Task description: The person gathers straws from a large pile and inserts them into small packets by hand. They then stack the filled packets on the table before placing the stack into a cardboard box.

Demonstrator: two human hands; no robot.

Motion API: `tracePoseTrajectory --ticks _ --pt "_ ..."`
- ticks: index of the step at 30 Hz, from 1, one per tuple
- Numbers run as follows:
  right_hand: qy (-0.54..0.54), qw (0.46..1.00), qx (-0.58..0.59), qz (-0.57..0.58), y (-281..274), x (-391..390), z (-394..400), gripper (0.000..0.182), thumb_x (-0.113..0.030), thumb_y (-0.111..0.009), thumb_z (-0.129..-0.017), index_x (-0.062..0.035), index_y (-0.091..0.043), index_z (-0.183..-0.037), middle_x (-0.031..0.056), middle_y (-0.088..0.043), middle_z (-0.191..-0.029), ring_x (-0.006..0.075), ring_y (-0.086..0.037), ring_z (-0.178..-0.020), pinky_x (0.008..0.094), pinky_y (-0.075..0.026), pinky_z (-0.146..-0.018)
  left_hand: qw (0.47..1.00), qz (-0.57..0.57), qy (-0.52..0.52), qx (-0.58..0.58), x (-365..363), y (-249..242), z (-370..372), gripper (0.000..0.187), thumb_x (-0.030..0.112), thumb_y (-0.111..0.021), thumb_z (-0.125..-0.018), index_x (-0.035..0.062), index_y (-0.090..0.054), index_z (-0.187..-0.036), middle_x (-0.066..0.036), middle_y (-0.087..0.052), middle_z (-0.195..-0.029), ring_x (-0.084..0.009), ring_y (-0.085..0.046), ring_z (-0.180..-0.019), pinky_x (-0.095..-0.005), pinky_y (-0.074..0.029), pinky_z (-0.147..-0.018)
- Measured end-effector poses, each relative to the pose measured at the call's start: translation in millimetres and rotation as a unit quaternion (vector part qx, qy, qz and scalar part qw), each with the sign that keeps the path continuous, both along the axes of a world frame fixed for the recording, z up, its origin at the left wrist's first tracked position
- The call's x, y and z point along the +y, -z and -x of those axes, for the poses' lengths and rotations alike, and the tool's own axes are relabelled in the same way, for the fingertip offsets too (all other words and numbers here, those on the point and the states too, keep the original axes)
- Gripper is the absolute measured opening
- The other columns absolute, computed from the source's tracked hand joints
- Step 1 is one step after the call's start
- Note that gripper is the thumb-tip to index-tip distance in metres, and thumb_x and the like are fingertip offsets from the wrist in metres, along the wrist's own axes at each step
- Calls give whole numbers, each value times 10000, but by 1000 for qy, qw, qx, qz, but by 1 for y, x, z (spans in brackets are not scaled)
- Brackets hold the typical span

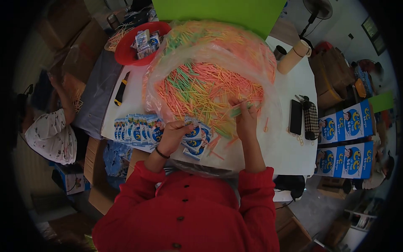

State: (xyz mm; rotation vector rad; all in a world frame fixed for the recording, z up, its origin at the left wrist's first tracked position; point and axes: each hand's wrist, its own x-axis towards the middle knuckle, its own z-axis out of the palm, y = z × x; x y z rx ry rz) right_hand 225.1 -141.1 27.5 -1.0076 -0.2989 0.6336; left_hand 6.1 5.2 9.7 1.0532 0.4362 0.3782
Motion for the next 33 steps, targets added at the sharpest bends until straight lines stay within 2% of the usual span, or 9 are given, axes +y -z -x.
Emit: tracePoseTrajectory --ticks 7,10,12,15,19,25,27,31,33 --pt "-90 988 -121 -35 -47 17 67 161 -198 -445 -1019 -73 -546 -1020 134 -633 -1167 198 -535 -1200 352 -419 -992 988 -147 40 -12 -6 -5 -6 177 41 -656 -883 -5 -698 -1049 -10 -684 -879 -40 -595 -810 -190 -469 -714" --pt "-156 973 -153 -74 -66 25 82 143 -190 -437 -1015 -94 -543 -1008 108 -625 -1206 212 -442 -1303 430 -265 -1107 986 -166 27 -12 -6 -6 -5 155 42 -661 -880 -2 -700 -1023 -11 -676 -869 -42 -594 -813 -191 -469 -712" --pt "-175 904 -386 55 -60 29 78 136 -181 -436 -1003 -106 -548 -1015 58 -610 -1252 225 -357 -1370 494 -56 -1152 986 -159 37 -18 -4 -8 -1 131 24 -647 -886 -19 -695 -1001 -1 -681 -874 -48 -598 -823 -206 -482 -734" --pt "-189 874 -433 112 -44 32 78 146 -168 -416 -997 -111 -550 -996 42 -651 -1172 237 -354 -1378 457 38 -1153 989 -143 31 -24 -7 -7 2 136 13 -645 -884 -17 -688 -1010 -2 -672 -914 -59 -595 -858 -212 -483 -744" --pt "-252 839 -460 146 -48 25 78 208 -197 -400 -1010 -92 -578 -1034 41 -644 -1186 232 -359 -1377 464 32 -1155 985 -161 25 -61 -10 0 2 197 5 -638 -886 -15 -666 -1080 -8 -664 -975 -67 -593 -892 -218 -488 -773" --pt "-231 922 -307 49 -61 23 80 333 -260 -363 -1034 -52 -586 -1169 118 -584 -1283 247 -406 -1329 452 -228 -1123 992 -71 63 -86 -12 -2 -2 358 -22 -610 -896 10 -576 -1250 -26 -644 -1096 -81 -583 -1000 -235 -493 -843" --pt "-56 987 -148 -28 -53 26 77 324 -260 -371 -1037 -39 -586 -1135 104 -627 -1085 196 -552 -1088 356 -400 -995 989 30 54 -134 -15 -8 1 374 -46 -597 -894 21 -556 -1260 -38 -644 -1110 -110 -596 -1025 -265 -501 -868" --pt "-81 982 -53 -164 -51 14 36 296 -257 -388 -1039 -48 -589 -1099 26 -544 -822 120 -531 -782 301 -464 -821 986 9 -1 -166 -16 -25 32 319 -60 -624 -867 30 -570 -1169 -51 -648 -1100 -147 -611 -1043 -287 -500 -894" --pt "-59 993 -79 58 -50 3 24 258 -269 -447 -1023 -48 -569 -1076 -21 -400 -729 87 -405 -648 288 -467 -732 984 -104 -21 -143 -5 -41 54 308 -59 -622 -868 31 -570 -1159 -51 -653 -1080 -145 -620 -1022 -279 -505 -881"
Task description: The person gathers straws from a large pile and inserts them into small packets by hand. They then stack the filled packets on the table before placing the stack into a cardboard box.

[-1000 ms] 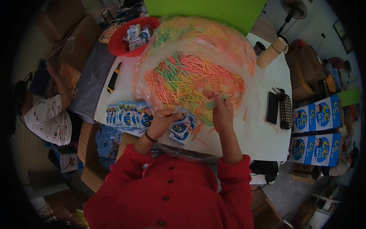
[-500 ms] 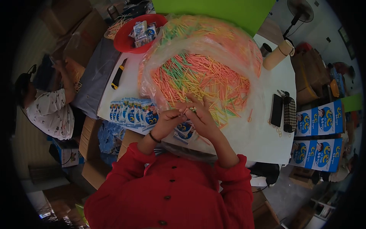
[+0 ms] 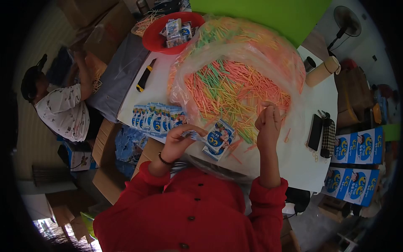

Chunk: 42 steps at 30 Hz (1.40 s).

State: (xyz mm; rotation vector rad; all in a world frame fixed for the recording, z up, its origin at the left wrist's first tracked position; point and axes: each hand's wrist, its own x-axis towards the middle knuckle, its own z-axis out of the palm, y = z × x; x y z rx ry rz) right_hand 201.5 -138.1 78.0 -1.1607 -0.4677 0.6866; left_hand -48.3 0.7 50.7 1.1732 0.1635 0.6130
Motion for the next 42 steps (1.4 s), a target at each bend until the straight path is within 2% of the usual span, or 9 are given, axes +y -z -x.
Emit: tracePoseTrajectory --ticks 2,4,6,9,11,19,25,27,42 --pt "0 995 -60 79 4 8 2 237 -238 -454 -1018 -36 -572 -1059 -5 -424 -712 110 -447 -659 285 -464 -687 993 -110 -36 21 9 3 21 297 -58 -621 -870 32 -570 -1148 -50 -658 -1061 -143 -628 -1002 -271 -509 -868" --pt "-2 981 -118 154 17 25 2 216 -206 -461 -1012 -25 -574 -1041 11 -448 -694 133 -489 -670 282 -461 -643 987 134 -86 5 12 7 32 263 -50 -621 -872 26 -580 -1121 -52 -667 -1022 -131 -644 -940 -254 -519 -822" --pt "0 889 -433 152 35 44 -2 208 -180 -538 -963 3 -562 -1059 89 -533 -799 195 -553 -745 304 -486 -665 977 128 -165 35 13 2 30 235 -27 -626 -884 18 -580 -1110 -41 -669 -994 -97 -639 -858 -237 -528 -755" --pt "-90 872 -424 227 34 76 5 331 -228 -622 -894 29 -556 -1091 145 -590 -960 273 -603 -904 364 -489 -766 969 66 -196 136 31 20 35 301 33 -685 -849 20 -578 -1130 -52 -659 -935 -134 -621 -835 -290 -509 -750" --pt "-85 824 -504 246 41 101 3 377 -247 -657 -853 36 -564 -1084 176 -570 -1039 313 -583 -970 396 -482 -821 735 -523 -345 259 41 28 33 442 119 -746 -783 38 -571 -1181 -91 -615 -1001 -242 -564 -925 -385 -440 -835" --pt "-166 616 -657 401 60 147 2 450 -255 -664 -810 57 -548 -1113 218 -587 -1058 414 -524 -1089 463 -421 -945 628 -572 -411 331 23 15 18 512 210 -735 -766 101 -570 -1238 -106 -516 -1196 -309 -455 -1071 -445 -326 -914" --pt "-171 739 -528 382 60 118 -12 338 -176 -590 -882 33 -509 -1136 190 -605 -1040 315 -571 -1042 425 -451 -877 733 -573 -274 243 -1 8 -1 423 160 -735 -773 94 -607 -1170 -99 -551 -1124 -296 -478 -1028 -420 -347 -885" --pt "-98 929 -323 153 59 94 -8 234 -121 -537 -938 0 -502 -1135 144 -587 -1015 229 -574 -975 358 -453 -848 758 -565 -243 218 -5 13 -10 410 158 -731 -777 91 -609 -1163 -95 -558 -1101 -291 -489 -1005 -418 -352 -877" --pt "7 979 -142 143 66 22 -16 161 -150 -505 -988 -64 -549 -1117 -15 -584 -938 42 -462 -758 193 -374 -643 830 -463 -154 270 -6 51 -54 401 255 -771 -739 31 -626 -1038 -108 -556 -810 -309 -536 -770 -407 -406 -708"
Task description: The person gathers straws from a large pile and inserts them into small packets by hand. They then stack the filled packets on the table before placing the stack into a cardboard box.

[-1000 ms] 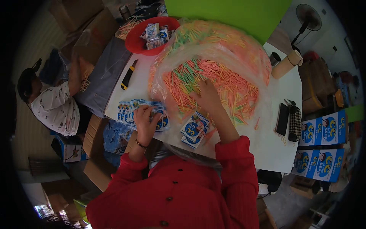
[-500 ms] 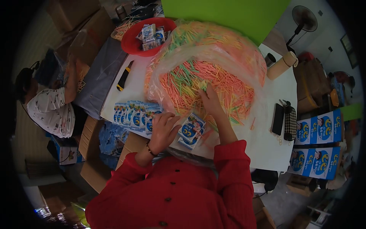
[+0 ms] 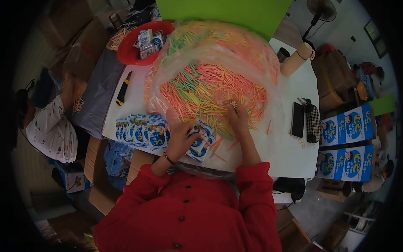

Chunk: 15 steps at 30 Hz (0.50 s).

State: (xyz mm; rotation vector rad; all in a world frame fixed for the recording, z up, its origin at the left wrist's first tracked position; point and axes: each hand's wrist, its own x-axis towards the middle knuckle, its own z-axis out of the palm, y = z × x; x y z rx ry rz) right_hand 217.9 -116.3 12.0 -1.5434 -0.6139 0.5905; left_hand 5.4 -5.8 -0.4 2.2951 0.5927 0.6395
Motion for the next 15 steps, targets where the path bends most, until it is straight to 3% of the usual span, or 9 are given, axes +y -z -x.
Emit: tracePoseTrajectory --ticks 3,5,7,9,10,11,12,14,15 --pt "19 1000 6 5 0 -3 -4 165 -184 -506 -993 -66 -576 -1085 3 -608 -985 46 -484 -779 209 -404 -669 998 48 49 -12 1 -1 1 310 177 -727 -779 18 -646 -1033 -119 -557 -781 -319 -539 -751 -400 -421 -679" --pt "27 999 35 -8 1 -2 -1 179 -198 -510 -993 -61 -576 -1085 15 -613 -992 66 -511 -796 226 -430 -694 995 -88 -27 -38 -5 -10 0 270 107 -678 -816 19 -654 -1070 -113 -593 -801 -325 -562 -763 -400 -445 -710" --pt "38 997 63 -22 0 -2 -4 194 -213 -513 -993 -55 -577 -1085 26 -618 -998 87 -537 -812 244 -456 -719 991 -101 -24 -85 -3 -23 4 245 110 -662 -839 21 -651 -1067 -95 -630 -844 -291 -596 -788 -383 -464 -733" --pt "123 948 248 -158 2 0 -14 222 -228 -508 -997 -39 -570 -1094 59 -622 -1039 146 -579 -856 290 -499 -779 985 -110 -21 -131 2 -23 6 222 112 -646 -862 22 -649 -1065 -77 -667 -887 -257 -630 -813 -365 -483 -756" --pt "123 948 249 -157 13 -4 -26 222 -228 -508 -997 -39 -570 -1094 59 -622 -1039 146 -579 -856 290 -499 -779 972 178 -14 -152 3 -17 7 221 119 -635 -890 15 -644 -1085 -68 -685 -922 -215 -647 -814 -332 -495 -745" --pt "109 915 334 -197 32 -10 -43 231 -227 -503 -998 -31 -563 -1105 75 -625 -1049 169 -591 -884 308 -506 -796 878 451 -7 -162 4 -15 8 222 125 -624 -917 9 -639 -1106 -58 -703 -956 -173 -663 -816 -298 -508 -735" --pt "94 874 414 -237 33 -9 -48 241 -227 -497 -1000 -24 -556 -1115 90 -629 -1058 191 -602 -912 326 -513 -814 878 450 -9 -163 7 -21 8 222 125 -624 -917 9 -639 -1106 -58 -703 -956 -173 -663 -816 -298 -508 -735" --pt "114 873 420 -220 38 -11 -47 230 -217 -493 -1001 -24 -566 -1104 95 -636 -1050 189 -604 -937 331 -512 -817 673 706 18 -220 11 -35 6 205 124 -630 -928 -6 -659 -1083 -43 -700 -971 -93 -648 -803 -233 -505 -682" --pt "137 871 425 -204 33 -13 -43 221 -208 -489 -1001 -25 -575 -1092 101 -643 -1043 188 -606 -961 337 -512 -819 674 705 17 -221 9 -35 5 205 124 -630 -928 -6 -659 -1083 -43 -700 -971 -93 -648 -803 -233 -505 -682"
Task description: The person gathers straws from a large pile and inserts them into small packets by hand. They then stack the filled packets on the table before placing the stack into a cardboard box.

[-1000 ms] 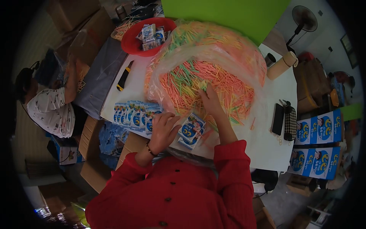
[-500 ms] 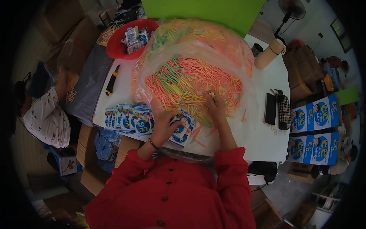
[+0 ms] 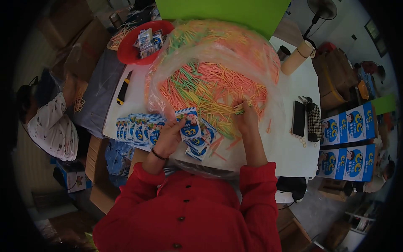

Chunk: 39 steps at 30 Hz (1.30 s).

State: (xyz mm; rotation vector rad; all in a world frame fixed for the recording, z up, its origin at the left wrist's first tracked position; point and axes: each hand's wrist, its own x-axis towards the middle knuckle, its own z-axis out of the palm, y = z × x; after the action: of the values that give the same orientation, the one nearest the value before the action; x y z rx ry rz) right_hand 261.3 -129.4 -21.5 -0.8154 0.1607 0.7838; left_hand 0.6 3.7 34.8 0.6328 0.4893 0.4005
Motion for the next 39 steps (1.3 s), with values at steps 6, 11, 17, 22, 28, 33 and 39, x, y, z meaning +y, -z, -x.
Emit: tracePoseTrajectory --ticks 6,11,17,22,28,33,39 --pt "-94 597 -686 406 -54 -6 38 215 -214 -452 -1015 -65 -598 -1064 129 -662 -1087 256 -565 -1134 415 -341 -1049 988 -146 38 36 -7 29 5 135 31 -650 -885 -40 -698 -991 -46 -706 -916 -102 -648 -854 -231 -516 -761" --pt "-140 824 -528 149 -82 -2 80 208 -231 -441 -1020 -84 -568 -1093 157 -643 -1172 256 -456 -1285 418 -237 -1114 962 -267 44 30 -10 22 1 169 45 -671 -875 -14 -701 -1031 -9 -694 -865 -40 -597 -789 -192 -473 -702" --pt "-192 903 -381 -52 -107 11 118 192 -220 -422 -1024 -82 -516 -1120 163 -625 -1207 263 -347 -1370 417 -233 -1122 933 -352 67 25 -12 6 -1 182 19 -651 -879 -8 -693 -1054 -12 -695 -893 -43 -598 -812 -205 -482 -721" --pt "-259 839 -477 -39 -96 16 112 193 -213 -422 -1015 -92 -518 -1129 125 -584 -1281 271 -320 -1386 463 -186 -1136 930 -363 60 13 -13 6 1 179 3 -641 -879 -9 -693 -1050 -12 -692 -905 -51 -599 -828 -212 -486 -734" --pt "-341 621 -696 118 -100 11 108 311 -204 -496 -959 -97 -486 -1250 40 -544 -1338 300 -296 -1406 540 -44 -1140 943 -327 64 -13 -13 18 -1 180 19 -629 -892 -8 -673 -1065 -15 -674 -922 -61 -602 -862 -217 -486 -755" --pt "-271 795 -542 -3 -108 1 99 485 -132 -515 -936 -42 -385 -1394 118 -459 -1401 252 -327 -1386 432 -168 -1150 961 -258 73 -68 -12 22 -4 281 1 -585 -915 -6 -601 -1195 -25 -655 -1070 -79 -593 -964 -238 -488 -846" --pt "-122 859 -488 96 -96 -35 65 337 -116 -458 -978 -17 -486 -1299 133 -552 -1301 226 -503 -1230 363 -359 -1052 971 -234 -22 -50 -13 -15 38 407 -28 -612 -892 24 -509 -1283 -43 -619 -1142 -116 -583 -1055 -283 -490 -905"
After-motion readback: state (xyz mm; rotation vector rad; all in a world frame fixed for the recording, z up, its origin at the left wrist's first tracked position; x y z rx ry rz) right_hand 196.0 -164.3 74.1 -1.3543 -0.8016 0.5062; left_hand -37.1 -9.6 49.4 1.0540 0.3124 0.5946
